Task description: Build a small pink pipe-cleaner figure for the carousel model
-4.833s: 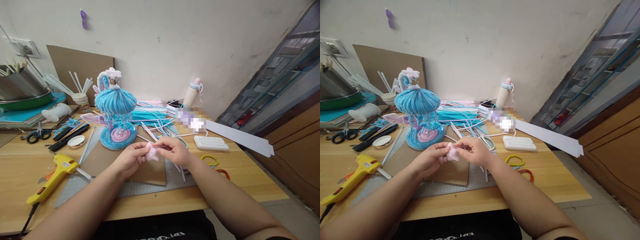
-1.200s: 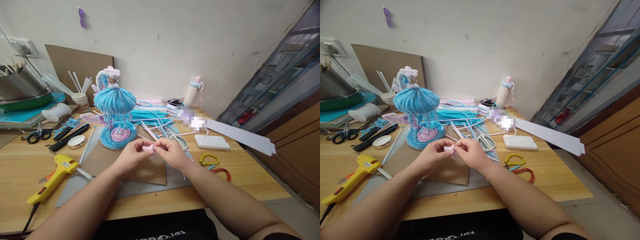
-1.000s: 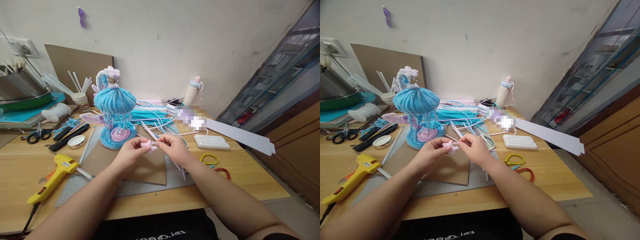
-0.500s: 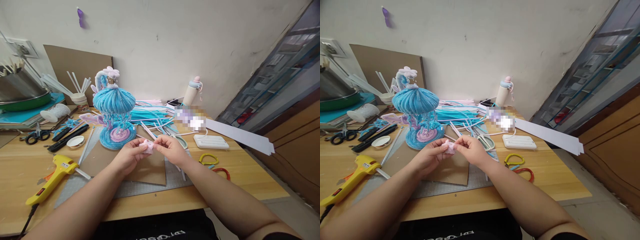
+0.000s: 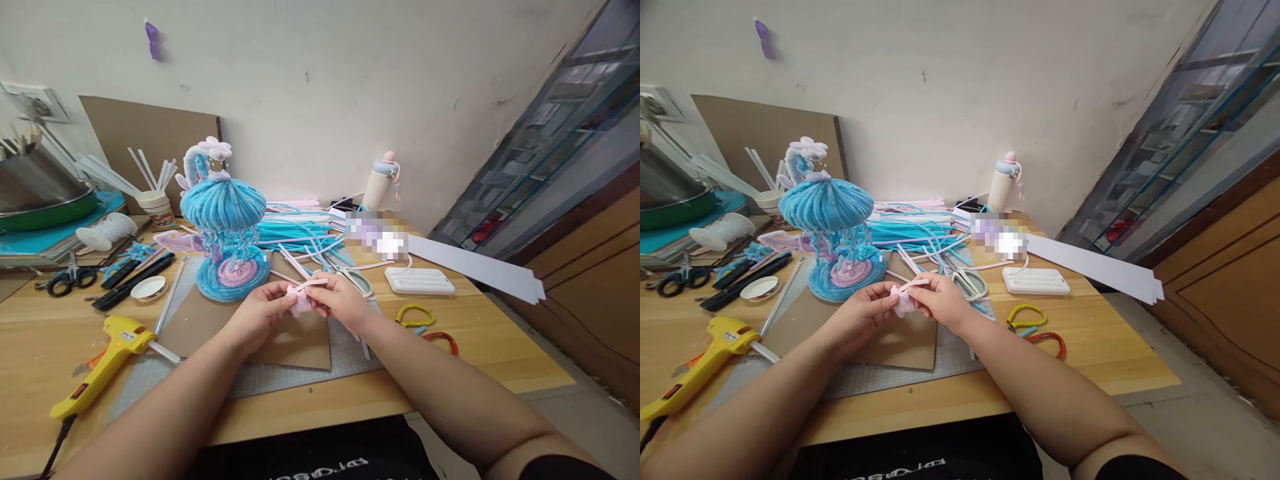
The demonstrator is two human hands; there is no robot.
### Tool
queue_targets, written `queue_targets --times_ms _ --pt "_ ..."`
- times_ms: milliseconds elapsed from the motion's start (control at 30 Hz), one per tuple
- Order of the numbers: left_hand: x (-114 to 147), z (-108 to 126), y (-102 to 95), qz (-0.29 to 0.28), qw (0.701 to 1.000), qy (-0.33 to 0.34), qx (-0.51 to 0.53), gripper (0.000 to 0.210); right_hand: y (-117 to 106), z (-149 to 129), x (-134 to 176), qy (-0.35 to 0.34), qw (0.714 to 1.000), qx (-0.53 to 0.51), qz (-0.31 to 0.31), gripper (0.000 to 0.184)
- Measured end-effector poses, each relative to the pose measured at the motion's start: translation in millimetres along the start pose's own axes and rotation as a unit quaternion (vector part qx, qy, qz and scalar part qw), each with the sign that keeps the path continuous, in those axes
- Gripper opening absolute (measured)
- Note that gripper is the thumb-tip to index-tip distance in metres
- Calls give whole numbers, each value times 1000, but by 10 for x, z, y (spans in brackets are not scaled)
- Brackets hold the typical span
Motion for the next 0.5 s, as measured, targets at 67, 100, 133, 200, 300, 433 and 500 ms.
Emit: queue_targets --times_ms 67,100,133,200,300,433,500 --pt "11 29 -2 20 999 4 -27 20 -2 20 -13 6 1000 -4 -3 20" --pt "18 53 -6 34 998 11 -50 20 -2 40 -17 17 1000 -5 -4 21" --pt "26 76 -11 49 996 19 -75 21 2 67 -18 36 999 -10 -4 22" --pt "40 105 -26 80 990 31 -114 22 15 126 -12 82 996 -28 -6 24" --pt "43 71 -59 107 988 26 -108 22 33 193 -1 132 988 -75 1 24" --pt "16 -56 -76 76 997 -25 -1 21 71 294 6 213 952 -219 -12 26" --pt "8 -111 -56 51 995 -68 57 22 94 327 12 248 927 -279 -30 30"
Point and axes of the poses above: each hand's wrist, its own x-axis away from the middle knuckle, its own y-axis out of the palm, z = x × y, the point moved 5 cm from there along -x, towards the middle knuckle, and after that the axes turned 10 degrees about -x, right-handed, at the moved point
